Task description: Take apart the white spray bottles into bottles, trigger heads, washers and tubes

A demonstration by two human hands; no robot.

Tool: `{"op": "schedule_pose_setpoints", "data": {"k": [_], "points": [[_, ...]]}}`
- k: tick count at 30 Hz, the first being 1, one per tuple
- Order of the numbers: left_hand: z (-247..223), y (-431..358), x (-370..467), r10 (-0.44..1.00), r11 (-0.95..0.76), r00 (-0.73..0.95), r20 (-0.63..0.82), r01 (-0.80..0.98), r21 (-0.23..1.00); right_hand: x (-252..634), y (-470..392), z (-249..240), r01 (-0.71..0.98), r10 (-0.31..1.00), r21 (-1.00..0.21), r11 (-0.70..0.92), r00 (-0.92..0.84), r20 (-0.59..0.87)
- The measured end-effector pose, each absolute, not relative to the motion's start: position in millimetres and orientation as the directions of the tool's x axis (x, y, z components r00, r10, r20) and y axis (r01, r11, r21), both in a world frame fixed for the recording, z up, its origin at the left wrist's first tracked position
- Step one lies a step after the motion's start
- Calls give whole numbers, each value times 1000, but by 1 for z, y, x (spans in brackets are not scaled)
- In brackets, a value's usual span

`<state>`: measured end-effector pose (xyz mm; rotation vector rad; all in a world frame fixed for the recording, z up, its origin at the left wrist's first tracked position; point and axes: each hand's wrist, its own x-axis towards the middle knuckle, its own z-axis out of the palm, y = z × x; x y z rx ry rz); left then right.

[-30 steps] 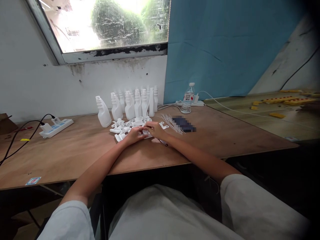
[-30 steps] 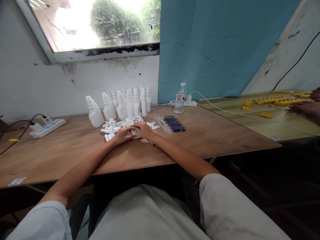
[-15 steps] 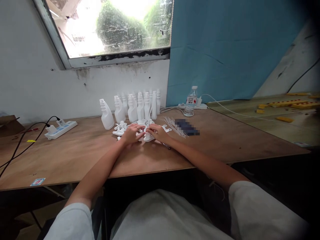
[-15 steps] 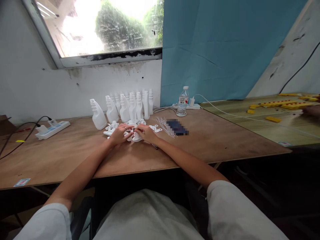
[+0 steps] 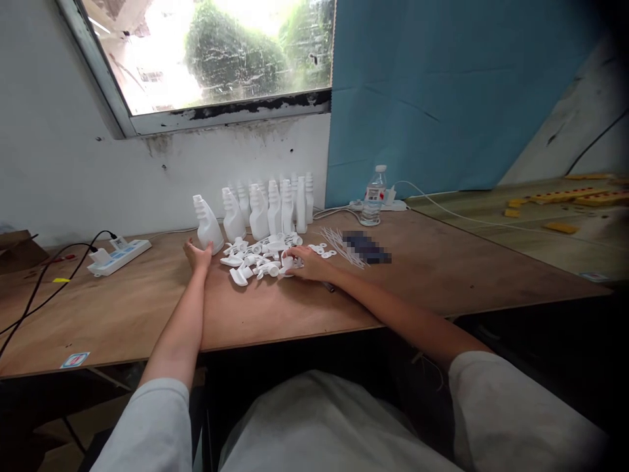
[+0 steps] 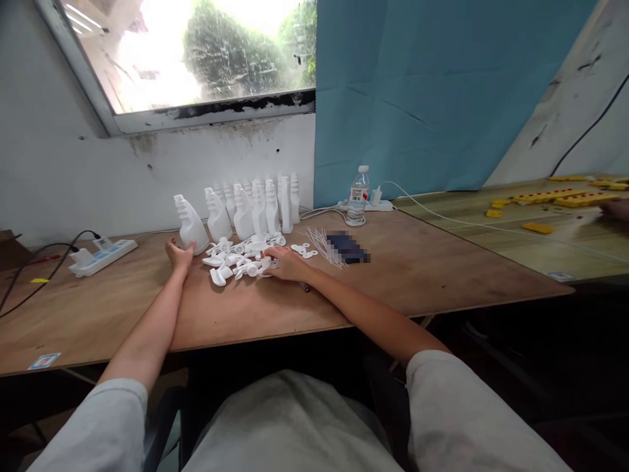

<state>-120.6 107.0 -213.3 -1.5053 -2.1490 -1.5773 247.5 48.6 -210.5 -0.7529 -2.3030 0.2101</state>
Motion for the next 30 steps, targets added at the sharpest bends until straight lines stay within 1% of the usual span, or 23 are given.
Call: {"op": "schedule_pose_setpoints", "data": {"k": [4,8,11,14,17,24,30], "points": [[-218,124,-132,714,33,-538,449,665,746,250,50,-209,473,563,-312,824,-627,538],[-220,131,-138,719,69,-558,414,650,757,251,52,-211,482,574,-316,817,-628,526],[-222,128,-138,682,23,-558,473,663,749,251,48,-208,469,578,-341,815,-614,538],[-224,121,-136,635,-86,-515,576,694,715,252,40,-200,423,566,-376,824,-619,544],[-226,118,-135,592,-192,-458,663,719,668,254,32,-192,358,539,-412,838,-662,521],[-230,124,-144,508,-315,-401,762,737,598,252,26,-189,257,456,-502,826,-828,325],[-232,127,-146,454,-409,-333,826,746,526,250,25,-190,259,457,-559,788,-854,248]]}}
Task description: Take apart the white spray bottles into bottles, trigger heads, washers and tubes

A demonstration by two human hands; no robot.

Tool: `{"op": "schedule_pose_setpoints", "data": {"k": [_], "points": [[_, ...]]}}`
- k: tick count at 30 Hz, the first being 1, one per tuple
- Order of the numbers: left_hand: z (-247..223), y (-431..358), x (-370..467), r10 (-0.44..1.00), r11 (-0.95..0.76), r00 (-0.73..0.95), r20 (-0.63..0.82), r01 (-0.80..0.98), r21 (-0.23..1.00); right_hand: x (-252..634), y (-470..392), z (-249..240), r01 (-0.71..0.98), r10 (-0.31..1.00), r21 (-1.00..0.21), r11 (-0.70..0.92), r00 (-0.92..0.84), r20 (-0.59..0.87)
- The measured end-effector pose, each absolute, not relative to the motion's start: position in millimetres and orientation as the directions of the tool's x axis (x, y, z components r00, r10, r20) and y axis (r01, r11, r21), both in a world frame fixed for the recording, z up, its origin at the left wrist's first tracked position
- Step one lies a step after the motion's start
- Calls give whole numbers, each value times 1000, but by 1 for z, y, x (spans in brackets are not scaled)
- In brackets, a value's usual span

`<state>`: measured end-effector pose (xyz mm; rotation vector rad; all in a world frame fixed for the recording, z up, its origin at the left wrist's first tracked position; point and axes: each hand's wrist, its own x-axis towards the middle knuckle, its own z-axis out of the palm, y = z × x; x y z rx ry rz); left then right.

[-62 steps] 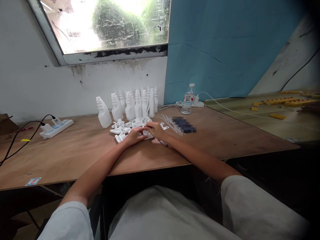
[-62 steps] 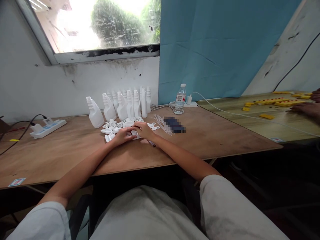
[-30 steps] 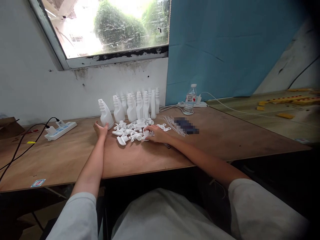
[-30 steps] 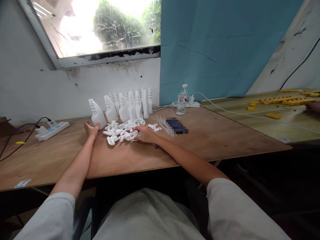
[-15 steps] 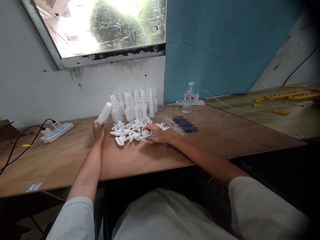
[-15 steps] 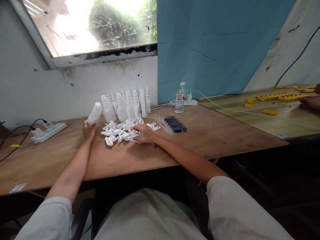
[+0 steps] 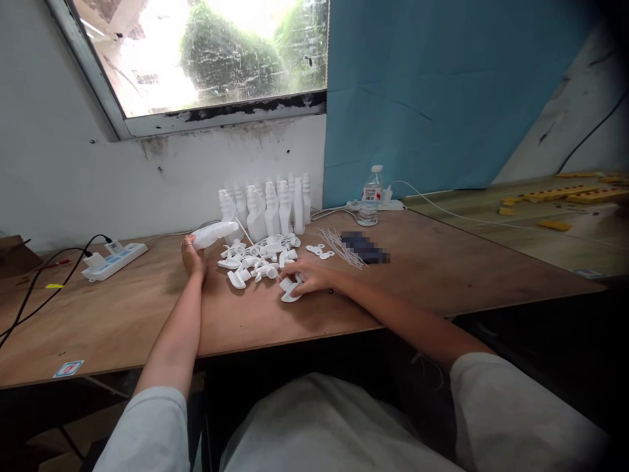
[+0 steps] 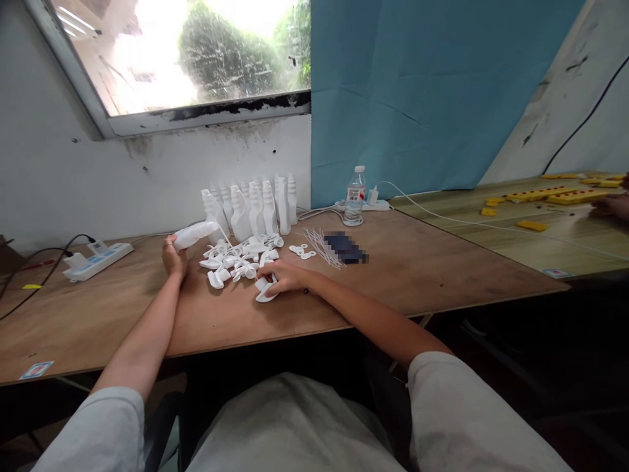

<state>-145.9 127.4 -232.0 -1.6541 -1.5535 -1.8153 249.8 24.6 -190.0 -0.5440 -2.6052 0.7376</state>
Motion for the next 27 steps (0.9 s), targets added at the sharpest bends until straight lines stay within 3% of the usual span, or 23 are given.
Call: {"op": "schedule_pose_setpoints", "data": {"k": [7,13,19,27], "points": [[-232,128,-146,412,-452,-307,858,748,485,250,23,-188,264,497,-664,700,-847,187],[-229,126,-144,398,-463,-286,871,757,461,250,21,-187,179,535,-827,533,-828,166],[-223,121,-142,375,-458,-269,887,778,429,257,30,-183,-87,549,-970,226,-812,201],[-216,113,-142,355,-435,-247,902,810,393,274,37,-166,-430,626,-902,-32,-712,317]]}}
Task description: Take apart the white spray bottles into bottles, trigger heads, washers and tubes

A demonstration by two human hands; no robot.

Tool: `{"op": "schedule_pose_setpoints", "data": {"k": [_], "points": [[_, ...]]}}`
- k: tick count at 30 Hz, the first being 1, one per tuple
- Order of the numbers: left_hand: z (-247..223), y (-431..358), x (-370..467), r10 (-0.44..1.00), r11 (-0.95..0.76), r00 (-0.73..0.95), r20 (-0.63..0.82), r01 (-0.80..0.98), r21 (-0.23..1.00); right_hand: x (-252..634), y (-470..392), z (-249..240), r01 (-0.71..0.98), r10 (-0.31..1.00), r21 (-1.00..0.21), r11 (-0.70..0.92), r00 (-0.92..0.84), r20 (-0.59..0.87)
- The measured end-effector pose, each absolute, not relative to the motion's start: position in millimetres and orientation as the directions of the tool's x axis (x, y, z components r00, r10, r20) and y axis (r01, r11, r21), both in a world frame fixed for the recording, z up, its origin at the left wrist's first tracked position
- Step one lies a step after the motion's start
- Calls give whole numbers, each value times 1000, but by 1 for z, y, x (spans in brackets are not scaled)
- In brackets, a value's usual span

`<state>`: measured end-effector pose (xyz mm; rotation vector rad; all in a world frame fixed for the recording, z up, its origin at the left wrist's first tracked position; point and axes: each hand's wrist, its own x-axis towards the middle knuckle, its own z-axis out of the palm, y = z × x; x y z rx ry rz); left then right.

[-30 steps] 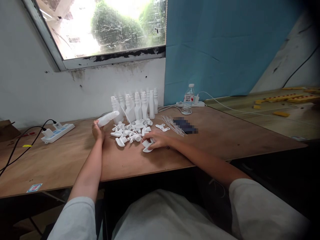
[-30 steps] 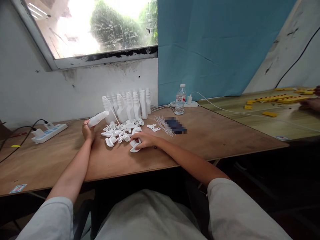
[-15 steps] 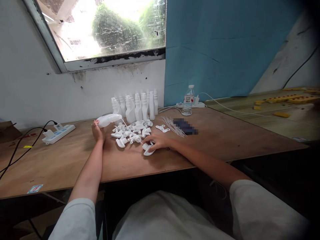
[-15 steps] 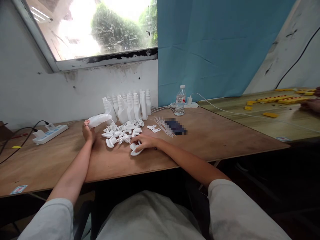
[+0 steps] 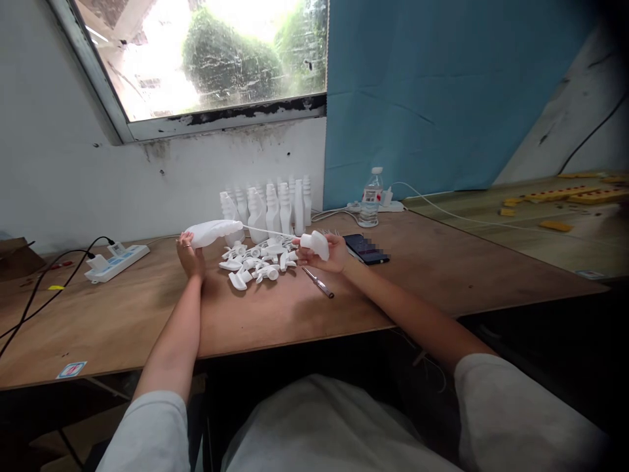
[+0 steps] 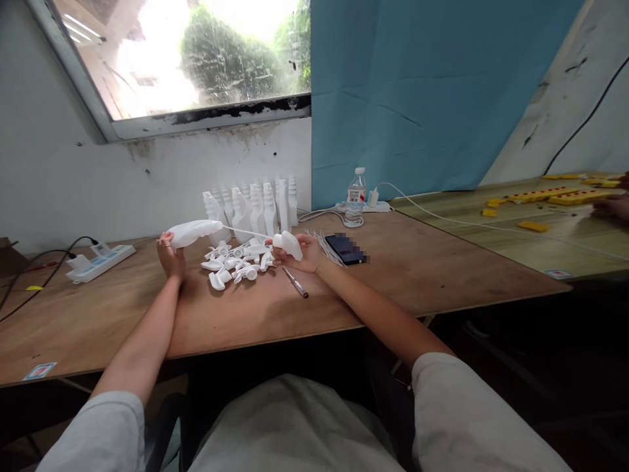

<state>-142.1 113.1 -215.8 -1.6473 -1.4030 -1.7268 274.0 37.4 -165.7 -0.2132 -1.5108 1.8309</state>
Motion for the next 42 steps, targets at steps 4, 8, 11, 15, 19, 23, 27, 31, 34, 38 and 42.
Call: {"op": "schedule_pose_setpoints", "data": {"k": [4,8,11,15,19,23,27,31,34,38,42], "points": [[-212,109,-139,339,-434,-244,908,816,381,277,34,-159,-530,670,-843,-94,-660,340],[-211,108,-137,329,-445,-220,918,822,356,279,33,-154,-643,747,-746,-170,-578,328],[-210,108,-134,333,-455,-192,923,825,335,279,35,-154,-627,777,-763,-158,-555,296],[-205,105,-122,340,-477,-135,931,828,294,277,38,-158,-614,795,-782,-112,-527,300],[-198,101,-104,348,-502,-68,935,829,247,277,42,-161,-621,814,-780,-81,-493,308],[-194,96,-87,333,-524,-20,943,828,202,280,48,-164,-636,839,-771,-35,-438,324],[-192,92,-74,315,-535,17,949,829,163,280,52,-166,-642,864,-767,-3,-387,321],[-189,87,-63,312,-550,95,945,830,98,278,53,-168,-641,880,-768,-21,-376,290],[-188,83,-54,309,-567,163,937,823,44,275,52,-170,-639,885,-767,-65,-392,252],[-187,80,-44,312,-590,236,920,808,-7,274,54,-174,-620,884,-773,-138,-429,186],[-186,77,-36,313,-609,312,897,791,-62,273,62,-180,-613,889,-770,-174,-434,145]]}}
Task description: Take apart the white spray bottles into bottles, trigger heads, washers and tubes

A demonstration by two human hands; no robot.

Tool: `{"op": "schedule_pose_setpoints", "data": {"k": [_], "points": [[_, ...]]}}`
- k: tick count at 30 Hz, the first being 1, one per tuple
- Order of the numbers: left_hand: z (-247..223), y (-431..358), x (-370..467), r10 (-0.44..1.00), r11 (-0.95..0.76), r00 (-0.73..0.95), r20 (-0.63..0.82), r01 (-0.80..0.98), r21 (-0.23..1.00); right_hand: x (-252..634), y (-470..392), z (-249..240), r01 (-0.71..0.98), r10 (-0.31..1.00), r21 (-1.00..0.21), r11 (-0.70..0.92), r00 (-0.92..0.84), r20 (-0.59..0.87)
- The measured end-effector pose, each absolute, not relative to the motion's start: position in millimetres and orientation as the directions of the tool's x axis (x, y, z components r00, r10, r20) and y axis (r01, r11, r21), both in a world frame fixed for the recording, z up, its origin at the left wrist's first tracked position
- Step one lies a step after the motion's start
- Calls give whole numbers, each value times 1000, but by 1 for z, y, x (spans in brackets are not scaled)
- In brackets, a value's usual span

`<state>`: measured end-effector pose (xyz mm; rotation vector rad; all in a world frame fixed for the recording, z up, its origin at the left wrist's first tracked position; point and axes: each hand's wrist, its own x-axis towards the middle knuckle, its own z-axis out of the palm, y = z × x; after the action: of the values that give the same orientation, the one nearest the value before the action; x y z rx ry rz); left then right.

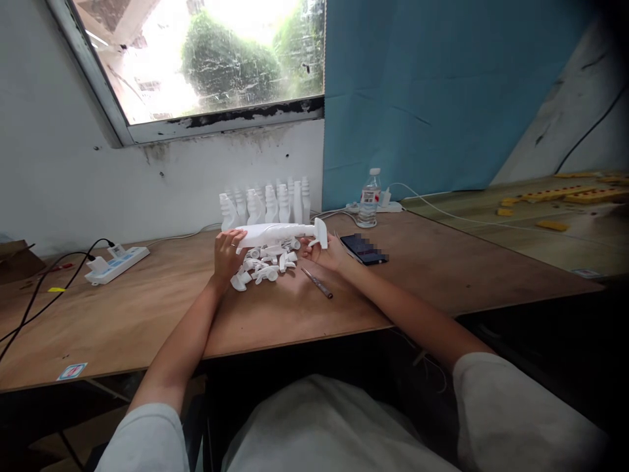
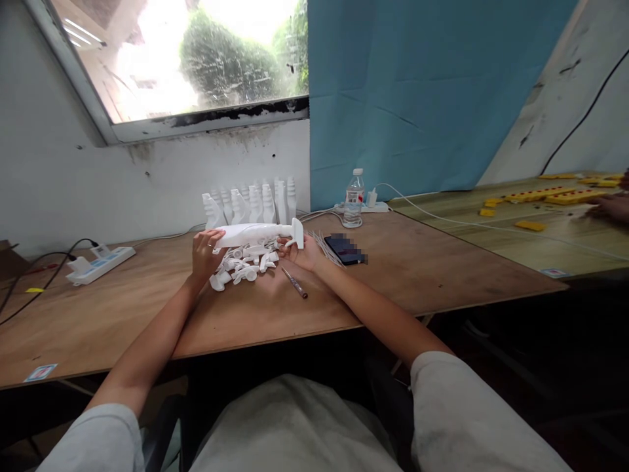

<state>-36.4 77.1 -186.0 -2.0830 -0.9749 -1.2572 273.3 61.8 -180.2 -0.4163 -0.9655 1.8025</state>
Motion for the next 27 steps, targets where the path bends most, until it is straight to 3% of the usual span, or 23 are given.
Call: {"op": "schedule_pose_setpoints", "data": {"k": [6,17,27], "points": [[-182,69,-29,318,-631,420,850,763,-142,277,72,-189,-619,874,-755,-217,-468,132],[-181,69,-34,319,-606,446,836,774,-181,286,73,-186,-541,818,-760,-359,-574,23],[-183,68,-34,328,-619,487,809,758,-206,286,78,-186,-588,895,-784,-198,-434,100]]}}
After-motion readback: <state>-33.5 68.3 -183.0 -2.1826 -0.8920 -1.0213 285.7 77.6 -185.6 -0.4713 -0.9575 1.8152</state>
